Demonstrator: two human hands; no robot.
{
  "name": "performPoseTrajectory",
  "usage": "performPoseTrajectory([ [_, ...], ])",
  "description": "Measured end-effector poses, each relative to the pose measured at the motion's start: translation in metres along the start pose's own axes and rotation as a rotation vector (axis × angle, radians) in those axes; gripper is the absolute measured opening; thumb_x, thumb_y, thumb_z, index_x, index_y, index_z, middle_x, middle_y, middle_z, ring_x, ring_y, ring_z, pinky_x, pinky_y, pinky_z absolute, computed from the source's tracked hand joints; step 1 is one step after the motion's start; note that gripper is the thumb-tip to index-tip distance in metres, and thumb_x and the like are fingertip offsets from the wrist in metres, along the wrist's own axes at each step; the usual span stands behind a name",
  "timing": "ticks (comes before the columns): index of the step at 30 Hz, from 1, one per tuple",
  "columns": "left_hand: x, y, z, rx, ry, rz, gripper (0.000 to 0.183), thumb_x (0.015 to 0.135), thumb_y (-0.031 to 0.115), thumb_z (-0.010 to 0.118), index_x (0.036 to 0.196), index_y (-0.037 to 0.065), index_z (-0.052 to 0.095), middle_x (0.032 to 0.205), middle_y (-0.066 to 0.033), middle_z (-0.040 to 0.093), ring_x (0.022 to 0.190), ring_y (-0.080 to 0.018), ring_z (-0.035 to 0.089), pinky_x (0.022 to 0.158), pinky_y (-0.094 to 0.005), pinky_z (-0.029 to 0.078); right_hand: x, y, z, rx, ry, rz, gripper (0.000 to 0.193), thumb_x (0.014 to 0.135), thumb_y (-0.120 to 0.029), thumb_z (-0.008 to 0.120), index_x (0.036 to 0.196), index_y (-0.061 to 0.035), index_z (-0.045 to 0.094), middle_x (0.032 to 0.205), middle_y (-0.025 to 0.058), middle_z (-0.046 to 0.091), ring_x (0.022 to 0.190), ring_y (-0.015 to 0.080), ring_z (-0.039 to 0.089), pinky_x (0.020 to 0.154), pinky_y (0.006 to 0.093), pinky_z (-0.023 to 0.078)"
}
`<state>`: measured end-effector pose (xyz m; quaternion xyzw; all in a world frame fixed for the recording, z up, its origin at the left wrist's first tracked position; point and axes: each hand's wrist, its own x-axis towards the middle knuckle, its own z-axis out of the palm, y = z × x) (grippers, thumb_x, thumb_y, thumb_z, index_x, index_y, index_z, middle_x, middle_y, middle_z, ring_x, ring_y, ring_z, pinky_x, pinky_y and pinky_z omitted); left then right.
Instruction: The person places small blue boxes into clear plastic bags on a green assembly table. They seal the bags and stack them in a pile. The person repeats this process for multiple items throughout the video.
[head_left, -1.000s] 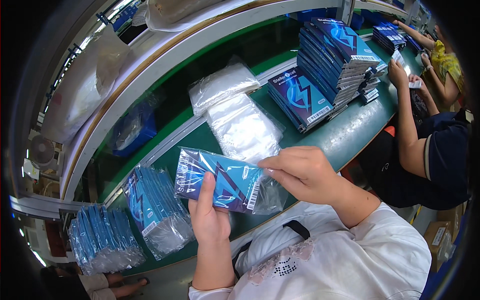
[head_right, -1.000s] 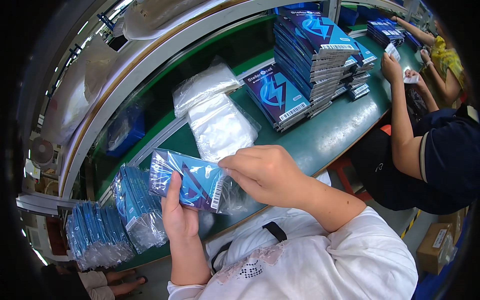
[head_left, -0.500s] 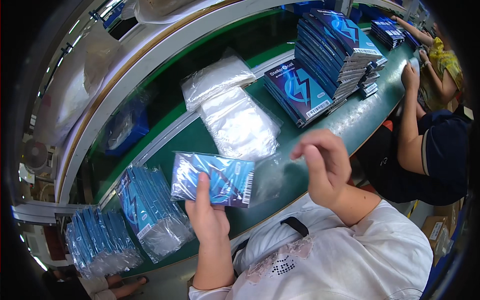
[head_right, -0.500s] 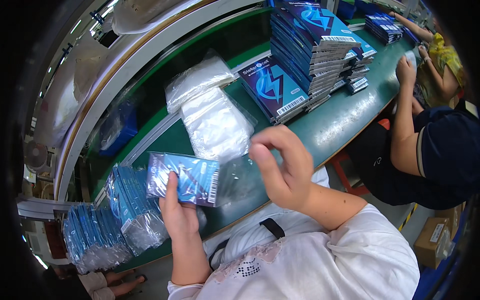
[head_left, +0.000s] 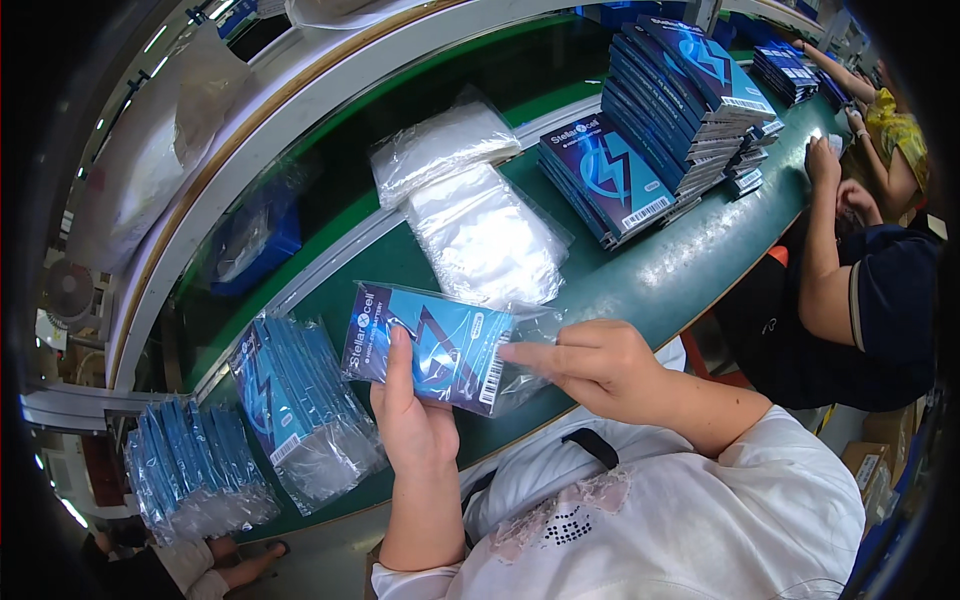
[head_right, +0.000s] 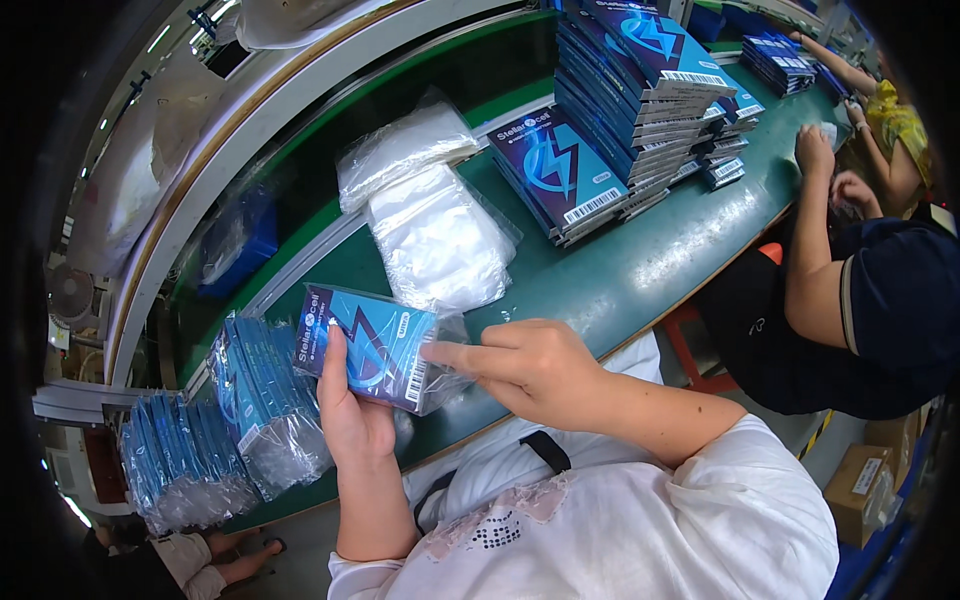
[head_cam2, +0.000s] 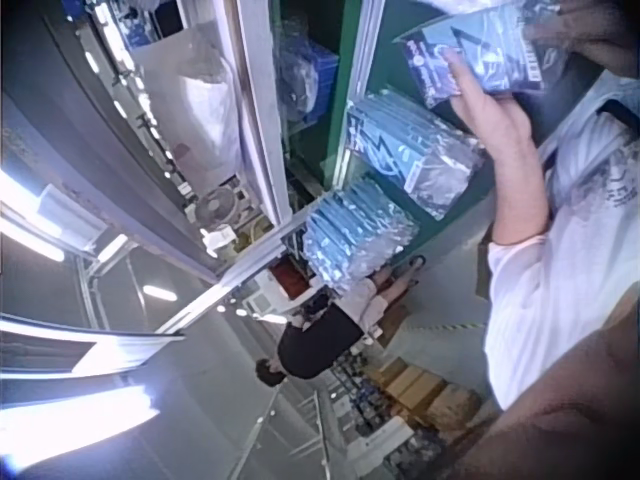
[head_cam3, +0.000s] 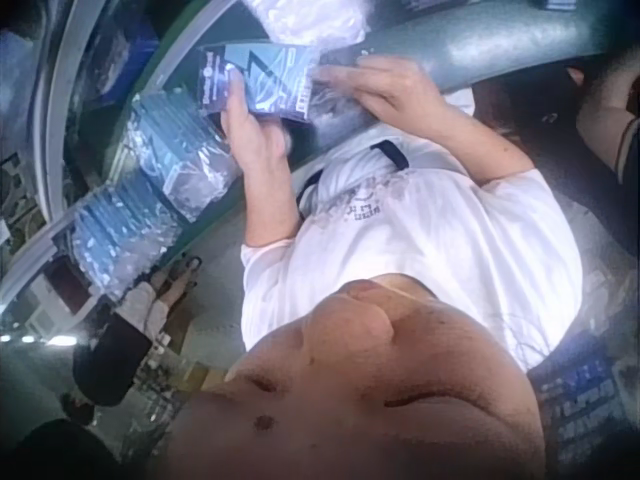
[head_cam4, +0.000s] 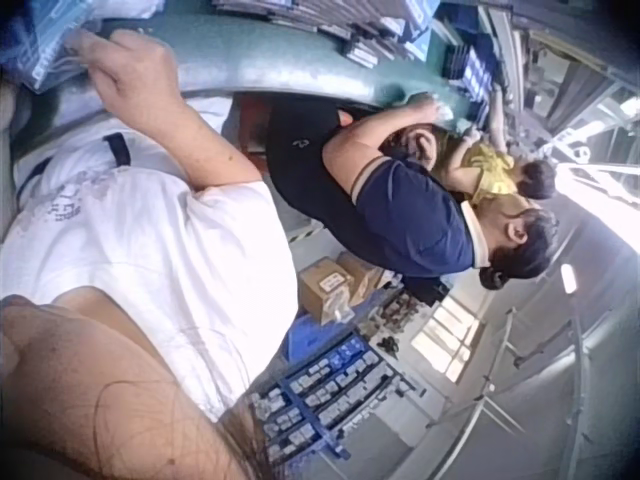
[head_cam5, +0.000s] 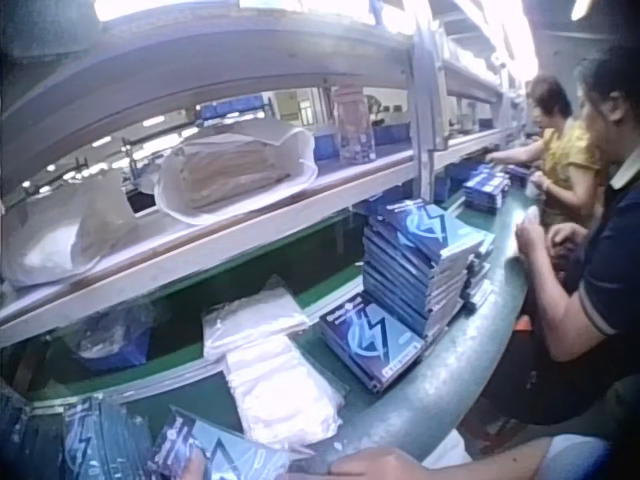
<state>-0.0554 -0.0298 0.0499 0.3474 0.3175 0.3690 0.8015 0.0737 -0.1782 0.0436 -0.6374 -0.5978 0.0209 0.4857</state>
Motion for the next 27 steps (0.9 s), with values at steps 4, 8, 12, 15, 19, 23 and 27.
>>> performPoseTrajectory([
  [4, -0.003, 0.002, 0.001, 0.063, -0.01, 0.021, 0.028, 0.091, 0.019, 0.06, 0.113, 0.001, 0.055, 0.106, -0.0083, 0.063, 0.094, -0.0177, 0.063, 0.081, -0.0345, 0.052, -0.001, 0.005, 0.003, -0.096, 0.053, 0.039, 0.042, 0.076, -0.002, 0.067, 0.117, -0.0075, 0.063, 0.058, 0.0079, 0.046, 0.05, 0.0231, 0.047, 0.047, 0.0331, 0.037],
  [8, -0.003, 0.001, 0.004, 0.065, 0.013, 0.047, 0.027, 0.091, 0.018, 0.059, 0.112, 0.001, 0.055, 0.105, -0.0082, 0.063, 0.093, -0.0173, 0.063, 0.08, -0.0335, 0.052, -0.002, 0.004, 0.007, -0.003, 0.045, 0.132, 0.041, 0.078, -0.007, 0.069, 0.119, -0.0062, 0.061, 0.062, 0.005, 0.05, 0.052, 0.0181, 0.048, 0.048, 0.0311, 0.038],
  [12, -0.004, -0.002, 0.004, 0.103, 0.017, 0.119, 0.028, 0.092, 0.018, 0.059, 0.113, 0.001, 0.054, 0.105, -0.0074, 0.062, 0.093, -0.0159, 0.062, 0.079, -0.0317, 0.052, -0.003, -0.006, 0.007, 0.536, 0.102, 0.447, 0.032, 0.085, -0.016, 0.065, 0.114, -0.0036, 0.062, 0.067, 0.0, 0.053, 0.061, 0.0116, 0.05, 0.056, 0.026, 0.04],
  [15, -0.006, -0.004, 0.007, 0.123, 0.01, 0.181, 0.029, 0.092, 0.018, 0.059, 0.114, 0.0, 0.053, 0.106, -0.0066, 0.061, 0.094, -0.0144, 0.061, 0.078, -0.0304, 0.051, -0.002, -0.006, 0.01, 1.048, 0.156, 0.784, 0.028, 0.087, -0.021, 0.064, 0.11, -0.0039, 0.063, 0.074, -0.0021, 0.057, 0.065, 0.0078, 0.05, 0.06, 0.0219, 0.04],
  [19, -0.009, -0.008, 0.009, 0.203, -0.025, 0.272, 0.028, 0.092, 0.016, 0.059, 0.114, -0.001, 0.054, 0.105, -0.0064, 0.061, 0.092, -0.0129, 0.06, 0.078, -0.0287, 0.05, 0.007, -0.008, 0.016, 1.003, 0.064, 0.947, 0.022, 0.088, -0.024, 0.065, 0.096, -0.0039, 0.066, 0.073, -0.0034, 0.057, 0.067, 0.0045, 0.048, 0.061, 0.02, 0.038],
  [23, -0.012, -0.008, 0.011, 0.296, -0.009, 0.382, 0.019, 0.091, 0.01, 0.06, 0.105, -0.003, 0.059, 0.1, -0.0054, 0.062, 0.087, -0.0093, 0.058, 0.077, -0.0254, 0.046, 0.004, -0.006, 0.018, 0.956, 0.086, 0.875, 0.018, 0.089, -0.023, 0.064, 0.089, -0.0049, 0.066, 0.075, -0.0026, 0.059, 0.069, 0.0039, 0.05, 0.061, 0.02, 0.039],
  [27, -0.014, -0.007, 0.012, 0.389, -0.017, 0.48, 0.019, 0.09, 0.009, 0.061, 0.103, -0.003, 0.06, 0.098, -0.0049, 0.063, 0.085, -0.0088, 0.057, 0.078, -0.0248, 0.045, 0.003, -0.007, 0.015, 0.93, 0.106, 0.893, 0.018, 0.091, -0.021, 0.06, 0.087, -0.0045, 0.066, 0.082, -0.0005, 0.062, 0.069, 0.0054, 0.052, 0.061, 0.0212, 0.041],
])
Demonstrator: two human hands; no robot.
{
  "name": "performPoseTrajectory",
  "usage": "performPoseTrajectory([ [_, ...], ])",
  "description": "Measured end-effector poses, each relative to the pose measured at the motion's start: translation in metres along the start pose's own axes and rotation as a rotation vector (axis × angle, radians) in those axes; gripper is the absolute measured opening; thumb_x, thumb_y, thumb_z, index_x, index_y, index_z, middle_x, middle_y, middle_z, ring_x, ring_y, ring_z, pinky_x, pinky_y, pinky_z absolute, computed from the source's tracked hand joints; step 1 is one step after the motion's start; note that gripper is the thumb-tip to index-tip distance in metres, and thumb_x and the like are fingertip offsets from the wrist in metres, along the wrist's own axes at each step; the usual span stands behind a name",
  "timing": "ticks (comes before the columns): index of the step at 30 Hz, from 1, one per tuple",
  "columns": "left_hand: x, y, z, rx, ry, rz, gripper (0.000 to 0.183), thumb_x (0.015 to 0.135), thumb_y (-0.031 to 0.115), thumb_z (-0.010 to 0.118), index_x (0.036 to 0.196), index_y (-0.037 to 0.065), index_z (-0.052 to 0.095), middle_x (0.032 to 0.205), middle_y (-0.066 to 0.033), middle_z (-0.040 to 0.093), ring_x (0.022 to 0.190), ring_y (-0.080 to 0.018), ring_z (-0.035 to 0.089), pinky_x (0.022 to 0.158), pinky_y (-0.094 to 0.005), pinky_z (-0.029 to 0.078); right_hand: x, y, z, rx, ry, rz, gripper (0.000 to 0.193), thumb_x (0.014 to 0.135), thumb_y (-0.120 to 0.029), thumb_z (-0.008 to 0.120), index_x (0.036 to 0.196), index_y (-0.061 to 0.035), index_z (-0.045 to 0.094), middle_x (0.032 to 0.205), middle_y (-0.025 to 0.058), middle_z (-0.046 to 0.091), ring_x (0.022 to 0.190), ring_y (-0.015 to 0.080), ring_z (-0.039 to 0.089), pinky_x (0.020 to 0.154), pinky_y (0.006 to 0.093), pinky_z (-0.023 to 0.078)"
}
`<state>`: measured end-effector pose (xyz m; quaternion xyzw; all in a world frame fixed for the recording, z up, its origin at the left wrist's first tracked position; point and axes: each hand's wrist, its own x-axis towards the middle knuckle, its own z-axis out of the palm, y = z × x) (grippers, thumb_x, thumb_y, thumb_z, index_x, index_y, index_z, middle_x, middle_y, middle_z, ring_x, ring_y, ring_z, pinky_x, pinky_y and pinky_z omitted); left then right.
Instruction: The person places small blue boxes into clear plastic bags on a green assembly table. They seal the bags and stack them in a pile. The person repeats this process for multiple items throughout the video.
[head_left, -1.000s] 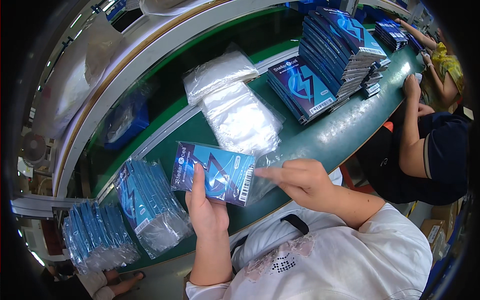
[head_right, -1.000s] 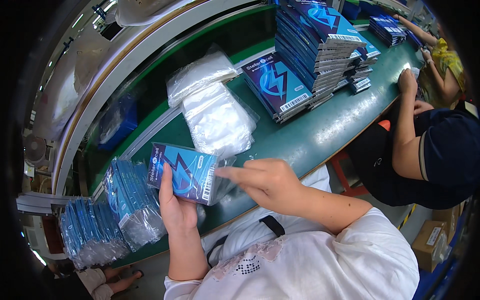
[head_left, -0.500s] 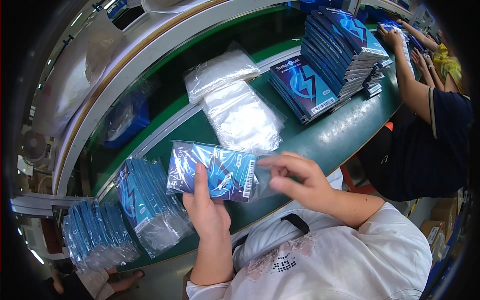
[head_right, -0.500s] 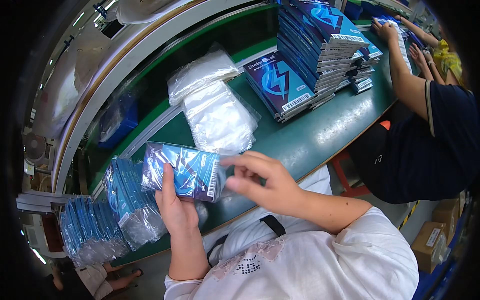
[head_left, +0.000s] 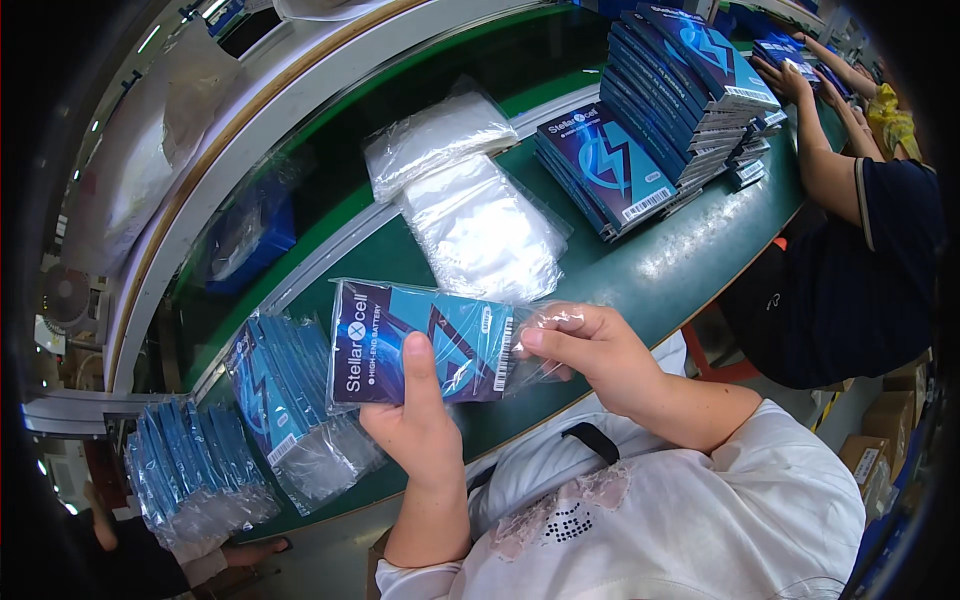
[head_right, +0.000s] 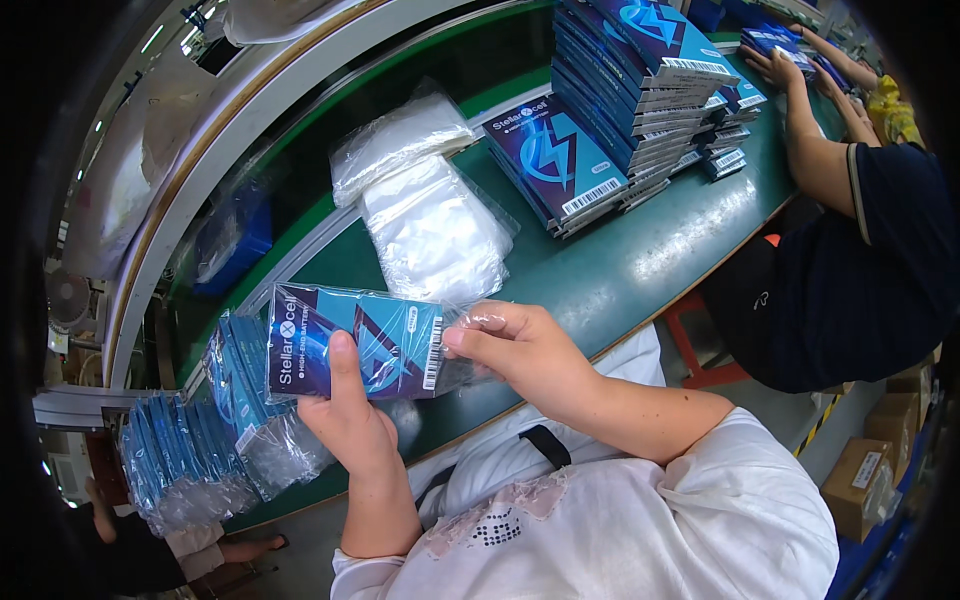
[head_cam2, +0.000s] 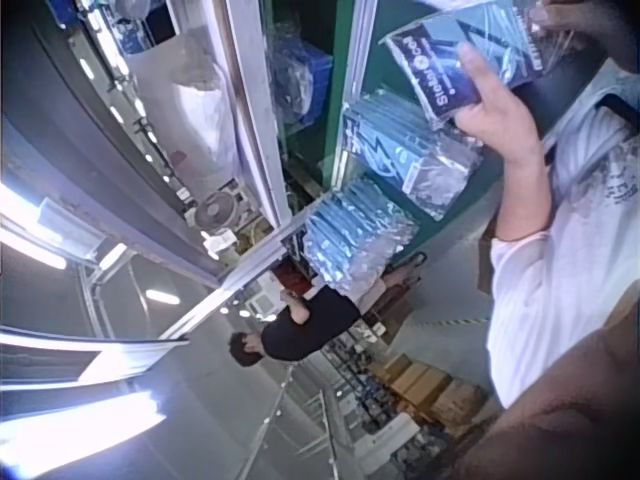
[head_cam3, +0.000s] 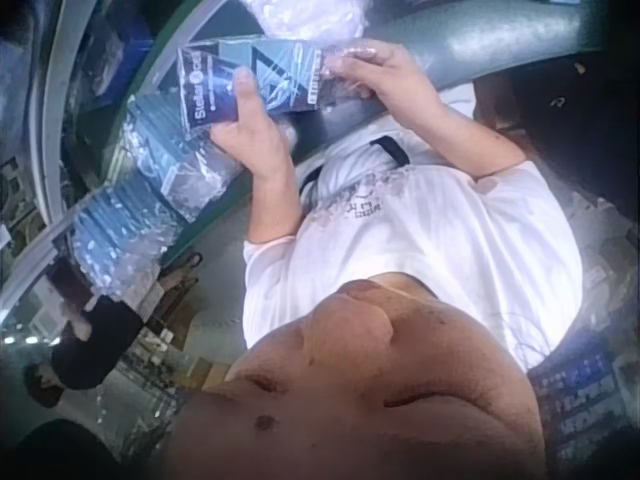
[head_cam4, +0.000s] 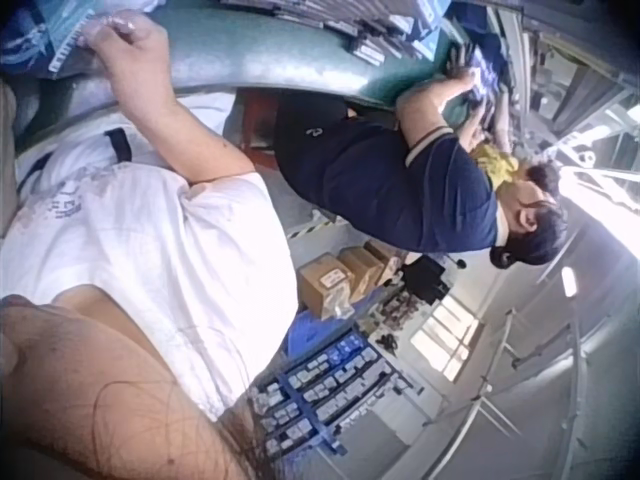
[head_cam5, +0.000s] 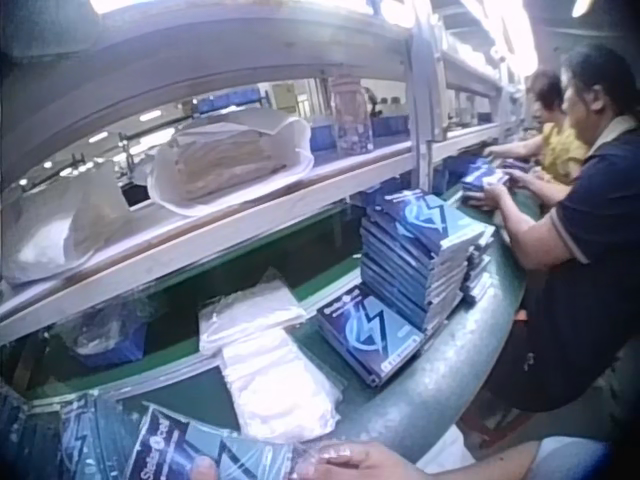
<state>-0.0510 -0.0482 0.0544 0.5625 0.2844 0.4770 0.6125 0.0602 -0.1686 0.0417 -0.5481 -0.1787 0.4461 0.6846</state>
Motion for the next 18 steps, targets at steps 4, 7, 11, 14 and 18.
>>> performPoseTrajectory([
  [4, -0.001, -0.001, -0.001, 0.046, 0.017, 0.011, 0.018, 0.089, 0.009, 0.062, 0.102, -0.003, 0.06, 0.098, -0.0047, 0.063, 0.084, -0.0087, 0.057, 0.077, -0.0244, 0.045, -0.001, 0.002, -0.004, -0.298, 0.042, -0.23, 0.022, 0.093, -0.022, 0.056, 0.09, -0.0022, 0.066, 0.084, 0.0017, 0.063, 0.068, 0.0072, 0.054, 0.059, 0.0222, 0.043],
  [7, 0.003, 0.002, -0.003, -0.012, 0.068, 0.01, 0.017, 0.09, 0.008, 0.061, 0.102, -0.003, 0.061, 0.098, -0.005, 0.063, 0.085, -0.0088, 0.057, 0.077, -0.024, 0.045, -0.004, -0.01, -0.008, -0.421, 0.1, -0.163, 0.023, 0.093, -0.021, 0.056, 0.092, -0.0008, 0.065, 0.082, 0.0029, 0.063, 0.065, 0.0085, 0.056, 0.056, 0.0218, 0.044],
  [11, 0.011, 0.004, -0.007, -0.081, 0.12, -0.002, 0.02, 0.09, 0.009, 0.06, 0.106, -0.004, 0.059, 0.101, -0.0064, 0.063, 0.087, -0.0101, 0.059, 0.078, -0.0246, 0.047, -0.003, -0.01, -0.017, -0.181, 0.195, -0.066, 0.026, 0.091, -0.025, 0.06, 0.086, -0.0005, 0.063, 0.071, 0.0019, 0.06, 0.063, 0.0069, 0.056, 0.054, 0.0211, 0.043],
  [14, 0.014, 0.005, -0.011, -0.114, 0.127, -0.017, 0.024, 0.091, 0.011, 0.059, 0.111, -0.003, 0.056, 0.105, -0.0074, 0.062, 0.089, -0.0111, 0.06, 0.079, -0.026, 0.048, -0.005, -0.008, -0.026, -0.078, 0.199, -0.158, 0.024, 0.091, -0.025, 0.06, 0.085, -0.0018, 0.063, 0.072, 0.0023, 0.061, 0.062, 0.0071, 0.055, 0.055, 0.0212, 0.044],
  [18, 0.017, 0.003, -0.01, -0.152, 0.121, -0.078, 0.026, 0.092, 0.012, 0.059, 0.112, -0.003, 0.055, 0.105, -0.0071, 0.061, 0.09, -0.0114, 0.06, 0.079, -0.0265, 0.049, -0.012, -0.01, -0.02, 0.087, 0.079, -0.057, 0.019, 0.092, -0.018, 0.057, 0.086, -0.0009, 0.061, 0.073, 0.0055, 0.06, 0.062, 0.0099, 0.056, 0.057, 0.0239, 0.046],
])
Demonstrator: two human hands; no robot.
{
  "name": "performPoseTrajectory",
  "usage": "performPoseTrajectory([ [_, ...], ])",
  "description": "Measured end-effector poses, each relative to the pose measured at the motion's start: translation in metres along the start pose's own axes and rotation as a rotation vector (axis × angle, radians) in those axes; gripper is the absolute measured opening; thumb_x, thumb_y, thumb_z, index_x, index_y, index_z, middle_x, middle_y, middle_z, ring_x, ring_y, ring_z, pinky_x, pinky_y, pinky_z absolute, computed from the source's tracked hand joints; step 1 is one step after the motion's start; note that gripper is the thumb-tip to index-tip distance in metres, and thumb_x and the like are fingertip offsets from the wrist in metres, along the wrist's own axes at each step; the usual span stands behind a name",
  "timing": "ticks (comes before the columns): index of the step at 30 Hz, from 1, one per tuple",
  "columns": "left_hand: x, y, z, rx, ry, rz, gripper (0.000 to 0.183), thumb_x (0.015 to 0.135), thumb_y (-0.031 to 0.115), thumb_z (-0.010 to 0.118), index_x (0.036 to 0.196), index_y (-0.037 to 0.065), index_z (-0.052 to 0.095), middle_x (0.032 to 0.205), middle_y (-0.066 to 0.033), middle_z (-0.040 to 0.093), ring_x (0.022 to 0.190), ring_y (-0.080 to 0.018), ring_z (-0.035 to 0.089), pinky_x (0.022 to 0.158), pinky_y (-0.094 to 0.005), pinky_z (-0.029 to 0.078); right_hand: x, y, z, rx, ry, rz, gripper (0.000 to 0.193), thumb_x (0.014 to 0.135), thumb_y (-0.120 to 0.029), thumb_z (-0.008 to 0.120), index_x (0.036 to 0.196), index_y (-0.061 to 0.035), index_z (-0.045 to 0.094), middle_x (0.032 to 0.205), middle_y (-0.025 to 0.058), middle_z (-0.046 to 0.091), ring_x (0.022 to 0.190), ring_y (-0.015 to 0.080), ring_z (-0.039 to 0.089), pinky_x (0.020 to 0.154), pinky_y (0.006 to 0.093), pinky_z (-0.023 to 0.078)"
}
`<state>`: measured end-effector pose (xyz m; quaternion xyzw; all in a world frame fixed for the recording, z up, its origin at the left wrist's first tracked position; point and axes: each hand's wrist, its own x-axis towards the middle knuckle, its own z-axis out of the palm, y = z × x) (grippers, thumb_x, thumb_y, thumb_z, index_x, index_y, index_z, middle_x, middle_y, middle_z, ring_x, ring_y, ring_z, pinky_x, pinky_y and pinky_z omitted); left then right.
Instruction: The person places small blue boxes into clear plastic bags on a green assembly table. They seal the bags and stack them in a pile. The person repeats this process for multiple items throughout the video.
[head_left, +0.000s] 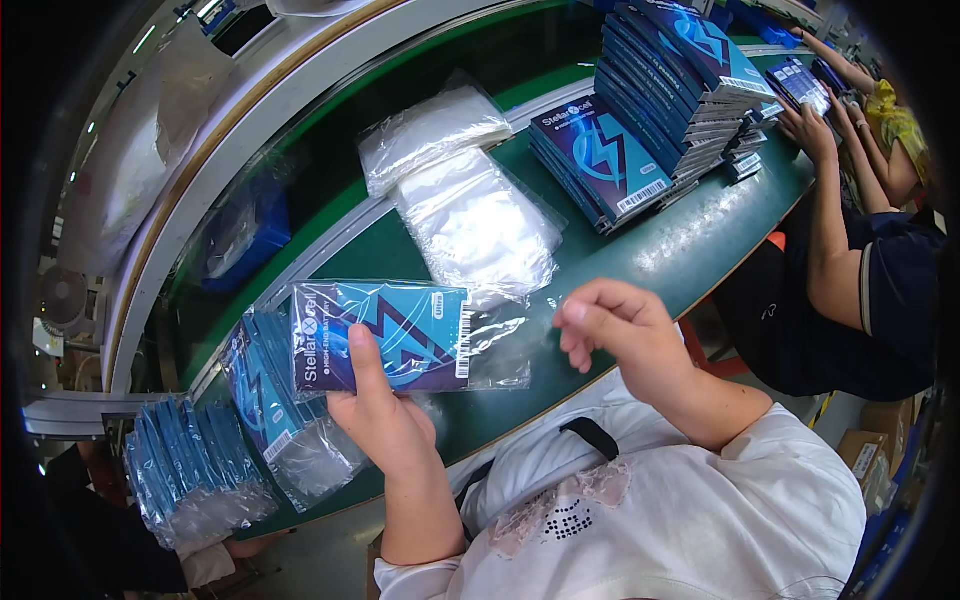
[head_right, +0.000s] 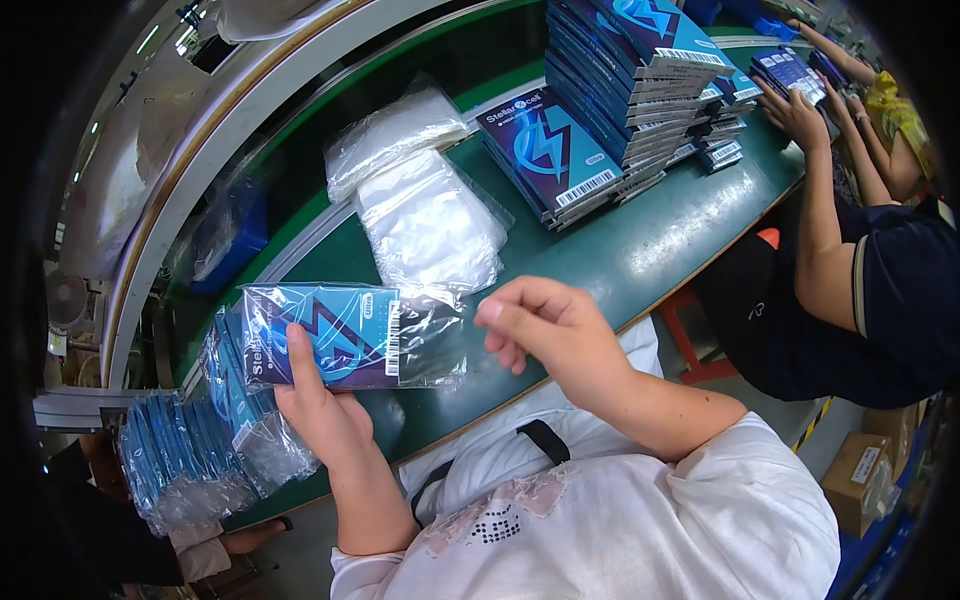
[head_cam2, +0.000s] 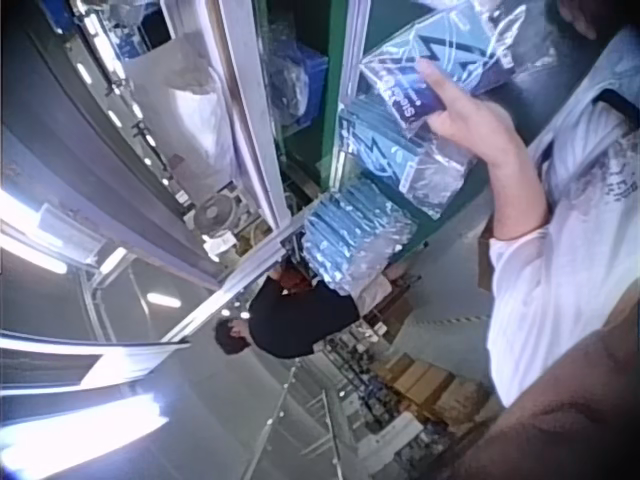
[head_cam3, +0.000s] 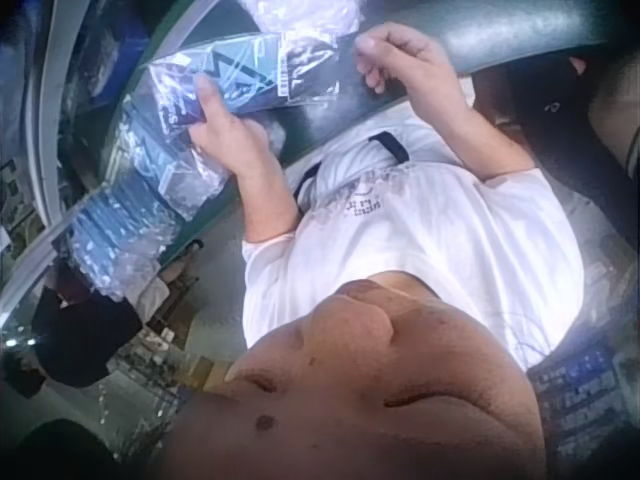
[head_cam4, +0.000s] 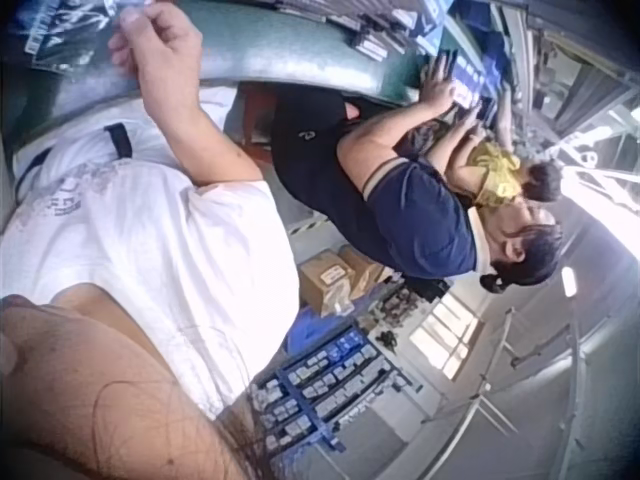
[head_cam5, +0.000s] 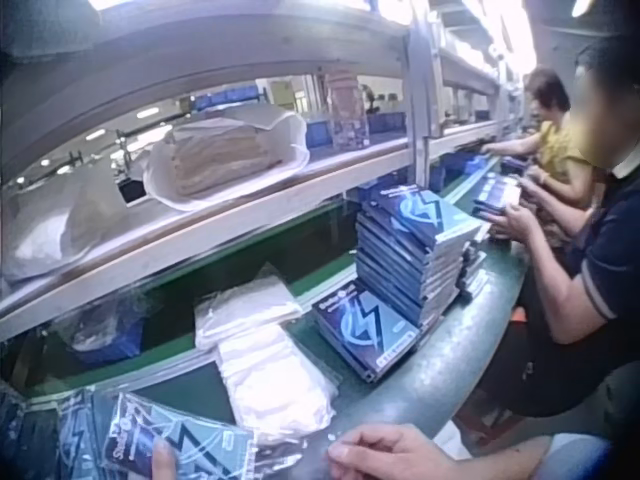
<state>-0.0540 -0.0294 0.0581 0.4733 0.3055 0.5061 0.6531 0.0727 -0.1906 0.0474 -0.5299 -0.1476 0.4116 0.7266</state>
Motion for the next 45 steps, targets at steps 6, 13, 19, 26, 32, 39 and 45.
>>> performPoseTrajectory([
  [6, 0.003, -0.003, -0.002, -0.07, -0.023, -0.115, 0.026, 0.093, 0.016, 0.057, 0.111, -0.002, 0.055, 0.103, -0.0069, 0.061, 0.089, -0.0126, 0.06, 0.078, -0.0273, 0.049, -0.005, 0.023, 0.005, -0.118, 0.023, -0.125, 0.034, 0.089, -0.024, 0.064, 0.11, -0.0007, 0.055, 0.083, 0.0035, 0.06, 0.068, 0.0092, 0.054, 0.058, 0.0219, 0.043],
  [13, -0.002, -0.007, 0.004, -0.062, -0.125, -0.261, 0.027, 0.092, 0.02, 0.059, 0.111, 0.0, 0.055, 0.1, -0.0065, 0.063, 0.088, -0.0134, 0.061, 0.077, -0.0281, 0.049, 0.021, 0.02, 0.013, -0.367, -0.192, -0.255, 0.029, 0.09, -0.02, 0.061, 0.11, 0.0008, 0.057, 0.091, 0.0075, 0.062, 0.078, 0.0116, 0.059, 0.066, 0.0245, 0.048],
  [19, -0.005, -0.013, 0.004, -0.032, -0.121, -0.313, 0.029, 0.091, 0.019, 0.061, 0.111, -0.002, 0.055, 0.099, -0.0072, 0.062, 0.086, -0.0126, 0.062, 0.076, -0.0274, 0.049, 0.016, 0.02, 0.012, -0.268, -0.16, 0.022, 0.026, 0.095, -0.024, 0.053, 0.097, 0.0002, 0.062, 0.072, 0.0018, 0.061, 0.062, 0.0069, 0.057, 0.052, 0.0211, 0.046],
  [26, 0.0, -0.013, 0.004, -0.024, -0.127, -0.302, 0.027, 0.092, 0.021, 0.059, 0.109, 0.0, 0.055, 0.097, -0.0069, 0.062, 0.084, -0.0128, 0.062, 0.073, -0.0275, 0.05, 0.017, 0.014, 0.015, -0.196, -0.263, 0.055, 0.026, 0.095, -0.017, 0.054, 0.109, 0.0038, 0.058, 0.08, 0.007, 0.065, 0.066, 0.0119, 0.062, 0.058, 0.0242, 0.05],
  [32, -0.002, -0.011, 0.011, -0.045, -0.104, -0.292, 0.027, 0.092, 0.021, 0.058, 0.109, 0.0, 0.055, 0.096, -0.0064, 0.062, 0.083, -0.0124, 0.062, 0.073, -0.0272, 0.05, 0.017, 0.019, 0.016, -0.037, -0.278, 0.058, 0.027, 0.093, -0.012, 0.056, 0.113, 0.0054, 0.055, 0.083, 0.0102, 0.065, 0.068, 0.0139, 0.063, 0.06, 0.0263, 0.052],
  [39, 0.003, -0.014, 0.01, -0.062, -0.09, -0.283, 0.027, 0.092, 0.019, 0.059, 0.109, -0.001, 0.055, 0.098, -0.0057, 0.062, 0.083, -0.012, 0.061, 0.074, -0.0265, 0.05, 0.015, 0.027, 0.026, 0.01, -0.275, 0.045, 0.032, 0.094, -0.015, 0.055, 0.119, 0.0028, 0.049, 0.09, 0.0061, 0.063, 0.072, 0.009, 0.06, 0.059, 0.0239, 0.049],
  [45, 0.001, -0.013, 0.014, -0.097, -0.099, -0.284, 0.026, 0.092, 0.019, 0.059, 0.108, -0.001, 0.055, 0.097, -0.0052, 0.062, 0.083, -0.011, 0.061, 0.073, -0.0254, 0.05, 0.012, 0.034, 0.028, -0.192, -0.276, -0.117, 0.035, 0.096, -0.009, 0.048, 0.128, 0.0036, 0.04, 0.092, 0.0084, 0.062, 0.072, 0.0126, 0.062, 0.063, 0.0269, 0.052],
])
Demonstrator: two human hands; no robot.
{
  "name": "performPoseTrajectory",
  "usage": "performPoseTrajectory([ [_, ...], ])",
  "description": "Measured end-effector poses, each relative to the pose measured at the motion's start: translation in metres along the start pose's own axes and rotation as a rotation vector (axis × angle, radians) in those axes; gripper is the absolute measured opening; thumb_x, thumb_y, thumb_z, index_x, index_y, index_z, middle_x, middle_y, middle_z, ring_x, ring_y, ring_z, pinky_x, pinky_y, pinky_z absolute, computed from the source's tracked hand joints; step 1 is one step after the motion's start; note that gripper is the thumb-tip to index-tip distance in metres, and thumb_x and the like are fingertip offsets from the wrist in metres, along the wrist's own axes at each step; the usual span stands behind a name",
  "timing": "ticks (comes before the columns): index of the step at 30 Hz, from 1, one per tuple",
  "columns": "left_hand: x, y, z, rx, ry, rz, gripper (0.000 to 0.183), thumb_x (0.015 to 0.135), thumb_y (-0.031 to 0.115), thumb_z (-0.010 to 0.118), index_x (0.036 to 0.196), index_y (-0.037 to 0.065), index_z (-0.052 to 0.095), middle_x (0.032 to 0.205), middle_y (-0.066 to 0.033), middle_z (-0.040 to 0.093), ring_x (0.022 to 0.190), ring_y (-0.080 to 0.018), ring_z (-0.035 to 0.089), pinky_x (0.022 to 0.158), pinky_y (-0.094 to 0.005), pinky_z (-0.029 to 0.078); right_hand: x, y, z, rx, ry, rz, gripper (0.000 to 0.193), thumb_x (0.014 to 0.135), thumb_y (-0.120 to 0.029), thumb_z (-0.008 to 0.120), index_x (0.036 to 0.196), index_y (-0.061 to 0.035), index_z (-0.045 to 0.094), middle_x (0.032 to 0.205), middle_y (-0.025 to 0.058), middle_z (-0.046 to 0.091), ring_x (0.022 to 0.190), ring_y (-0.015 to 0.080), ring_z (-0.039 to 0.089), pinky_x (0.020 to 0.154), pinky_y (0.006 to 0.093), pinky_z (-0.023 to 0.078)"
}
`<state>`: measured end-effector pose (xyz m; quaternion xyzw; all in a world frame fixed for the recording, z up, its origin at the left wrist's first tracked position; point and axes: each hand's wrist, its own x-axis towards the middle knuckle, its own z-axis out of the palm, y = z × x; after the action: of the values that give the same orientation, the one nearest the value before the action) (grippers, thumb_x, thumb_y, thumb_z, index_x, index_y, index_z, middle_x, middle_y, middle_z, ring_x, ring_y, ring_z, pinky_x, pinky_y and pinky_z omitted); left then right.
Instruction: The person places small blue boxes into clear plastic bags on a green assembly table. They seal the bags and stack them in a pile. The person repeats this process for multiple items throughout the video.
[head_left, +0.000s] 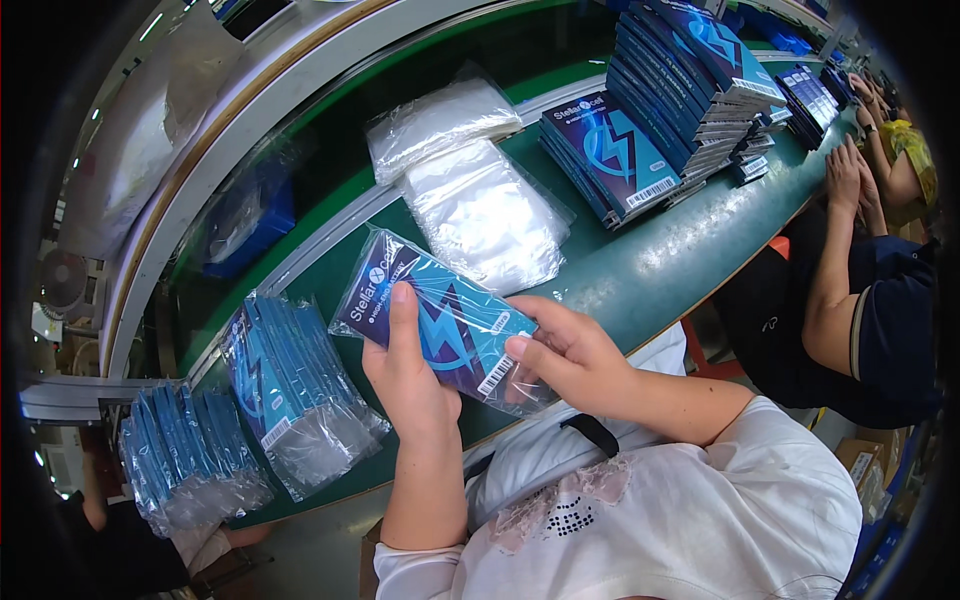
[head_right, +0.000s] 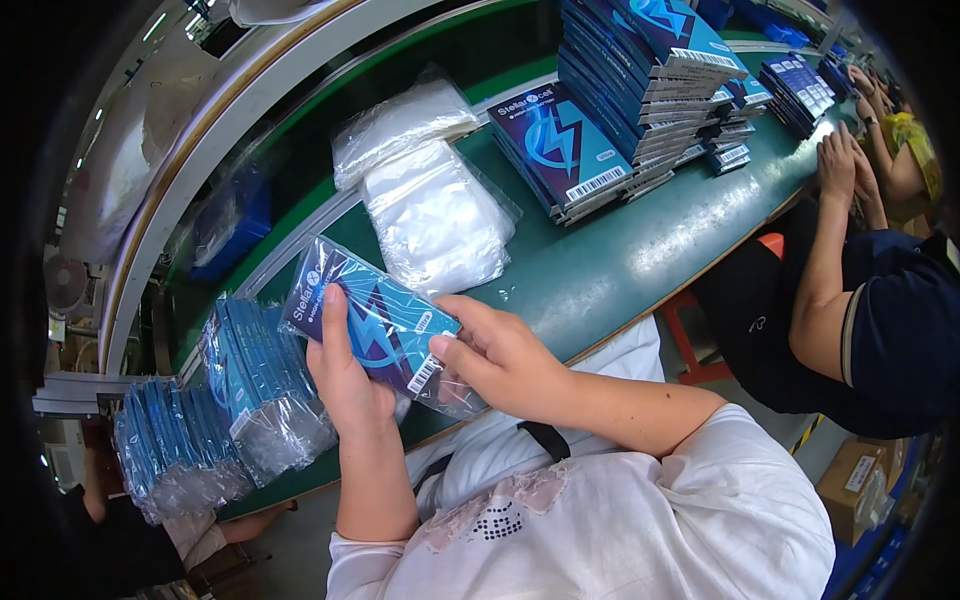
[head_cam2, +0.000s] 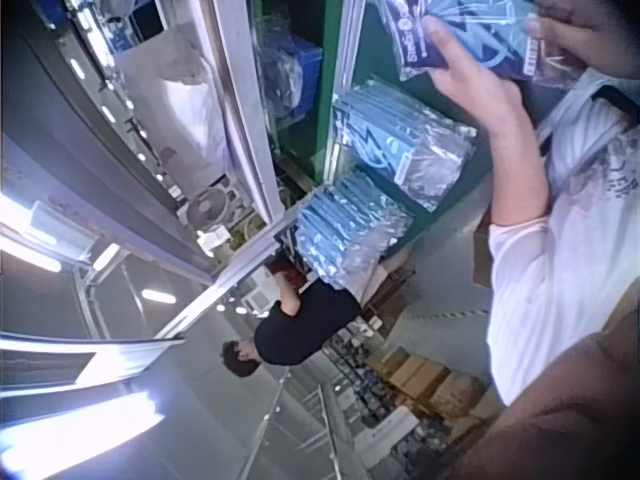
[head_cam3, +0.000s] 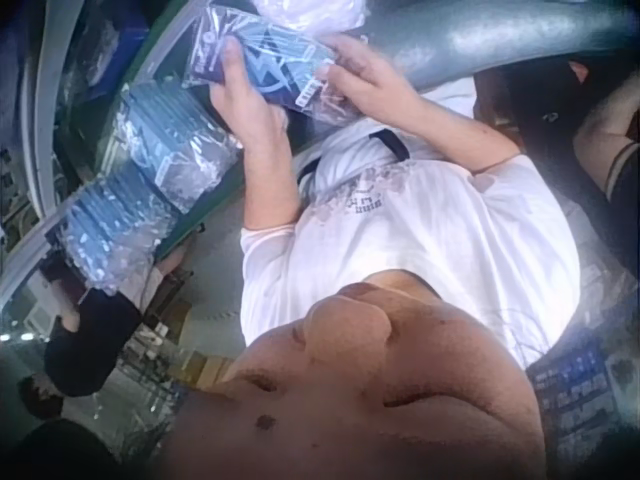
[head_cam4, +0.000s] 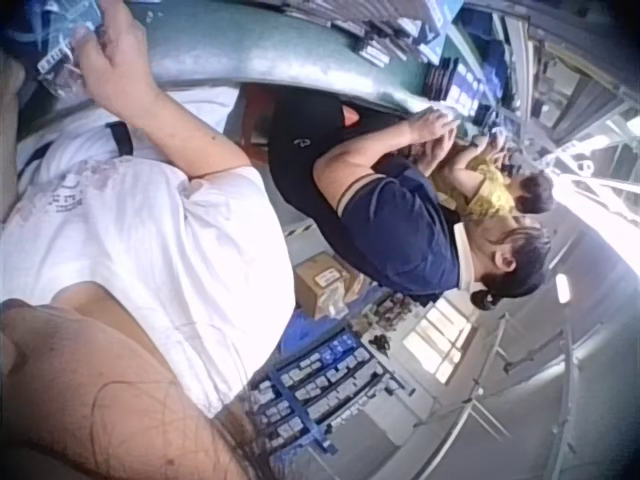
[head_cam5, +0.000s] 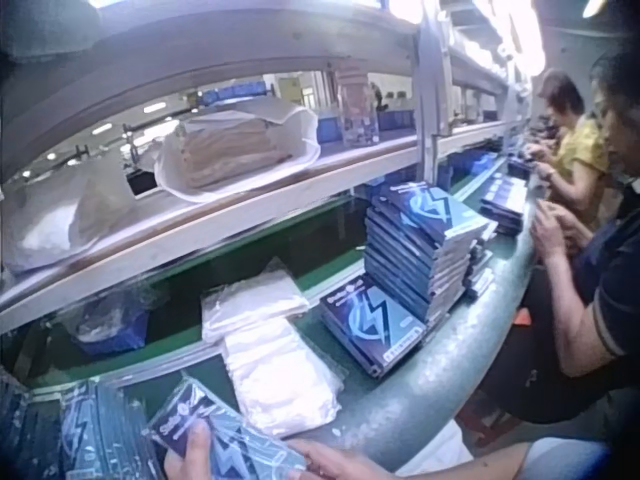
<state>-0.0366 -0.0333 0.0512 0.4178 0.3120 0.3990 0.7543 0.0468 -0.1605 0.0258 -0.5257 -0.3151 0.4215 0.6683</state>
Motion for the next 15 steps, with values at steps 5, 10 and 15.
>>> performPoseTrajectory([
  [5, 0.003, -0.003, 0.003, -0.024, 0.021, 0.023, 0.025, 0.092, 0.019, 0.059, 0.108, 0.0, 0.055, 0.095, -0.0056, 0.062, 0.08, -0.0111, 0.062, 0.071, -0.025, 0.05, -0.003, -0.005, 0.009, -0.182, 0.067, -0.084, 0.037, 0.096, -0.011, 0.048, 0.128, 0.0041, 0.04, 0.077, 0.0075, 0.06, 0.064, 0.011, 0.058, 0.059, 0.0253, 0.048],
  [10, 0.012, 0.007, 0.0, -0.072, 0.011, -0.015, 0.026, 0.092, 0.019, 0.059, 0.109, 0.0, 0.055, 0.095, -0.0051, 0.062, 0.08, -0.0124, 0.062, 0.07, -0.0256, 0.051, 0.001, -0.02, -0.006, 0.309, -0.15, 0.226, 0.029, 0.094, -0.011, 0.052, 0.121, 0.0013, 0.047, 0.08, 0.0097, 0.063, 0.066, 0.0146, 0.063, 0.059, 0.0277, 0.052],
  [15, 0.01, 0.013, 0.004, -0.002, -0.147, -0.167, 0.031, 0.092, 0.024, 0.06, 0.112, 0.001, 0.054, 0.098, -0.0041, 0.061, 0.08, -0.0111, 0.06, 0.069, -0.0264, 0.05, 0.004, -0.025, -0.007, 0.089, -0.262, 0.205, 0.021, 0.092, -0.013, 0.057, 0.108, 0.0009, 0.056, 0.078, 0.0086, 0.065, 0.065, 0.0151, 0.063, 0.056, 0.0276, 0.052],
])
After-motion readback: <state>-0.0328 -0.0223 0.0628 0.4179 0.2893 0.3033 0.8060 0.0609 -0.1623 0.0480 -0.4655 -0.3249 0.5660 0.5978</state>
